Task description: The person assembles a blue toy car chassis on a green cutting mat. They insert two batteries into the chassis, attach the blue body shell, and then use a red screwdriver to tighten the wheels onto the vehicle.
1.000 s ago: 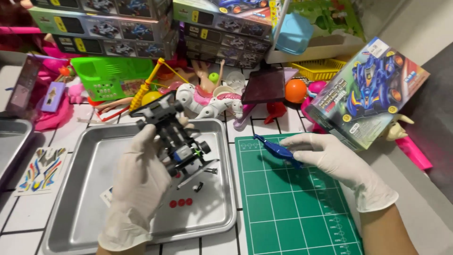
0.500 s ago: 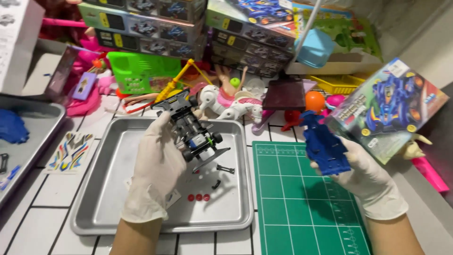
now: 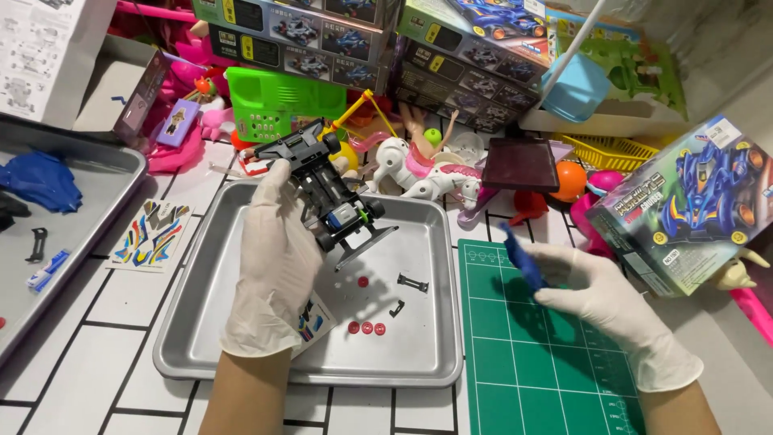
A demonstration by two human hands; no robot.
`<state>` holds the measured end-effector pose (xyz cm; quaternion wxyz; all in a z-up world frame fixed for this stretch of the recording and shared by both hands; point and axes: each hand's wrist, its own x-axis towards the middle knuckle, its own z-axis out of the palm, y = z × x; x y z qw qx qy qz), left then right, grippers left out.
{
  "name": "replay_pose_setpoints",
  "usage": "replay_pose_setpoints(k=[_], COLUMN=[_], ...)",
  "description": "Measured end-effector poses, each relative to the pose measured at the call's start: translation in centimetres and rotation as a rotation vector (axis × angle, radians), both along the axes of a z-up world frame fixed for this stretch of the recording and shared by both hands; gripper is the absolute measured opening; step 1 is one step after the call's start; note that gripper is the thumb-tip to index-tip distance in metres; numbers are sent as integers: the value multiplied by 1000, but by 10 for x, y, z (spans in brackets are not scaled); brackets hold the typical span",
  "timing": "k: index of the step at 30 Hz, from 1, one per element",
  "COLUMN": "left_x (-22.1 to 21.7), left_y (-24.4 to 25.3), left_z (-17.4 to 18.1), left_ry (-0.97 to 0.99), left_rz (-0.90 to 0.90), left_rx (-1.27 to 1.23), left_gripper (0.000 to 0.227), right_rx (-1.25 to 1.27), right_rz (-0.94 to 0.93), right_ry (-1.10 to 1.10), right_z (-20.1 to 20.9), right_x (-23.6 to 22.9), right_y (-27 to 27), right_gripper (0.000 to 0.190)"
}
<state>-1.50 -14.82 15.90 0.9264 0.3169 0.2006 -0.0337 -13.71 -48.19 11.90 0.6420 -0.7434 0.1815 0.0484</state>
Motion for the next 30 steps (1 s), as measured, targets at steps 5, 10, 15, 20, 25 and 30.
replay_pose_setpoints(k=[5, 10, 15, 20, 25, 30], left_x=[-2, -10, -6, -3, -9, 26], left_y=[-3, 0, 1, 1, 3, 4], left_z=[-1, 18, 14, 8, 19, -48], left_ry=[-36, -15, 15, -51, 6, -135], left_rz=[-214, -209, -225, -247, -248, -310], left_rx=[-97, -137, -118, -207, -123, -55], left_gripper=[51, 57, 55, 59, 60, 67], right_rx=[-920, -928, -943, -1201, -1359, -1543], right_rz=[248, 267, 286, 276, 746, 845], right_ry=[86, 110, 153, -450, -388, -186], right_z=[-25, -24, -21, -25, 4, -14], right_x=[4, 4, 7, 7, 39, 76], right_y=[-5, -3, -3, 0, 96, 136], right_gripper=[60, 63, 71, 44, 30, 25])
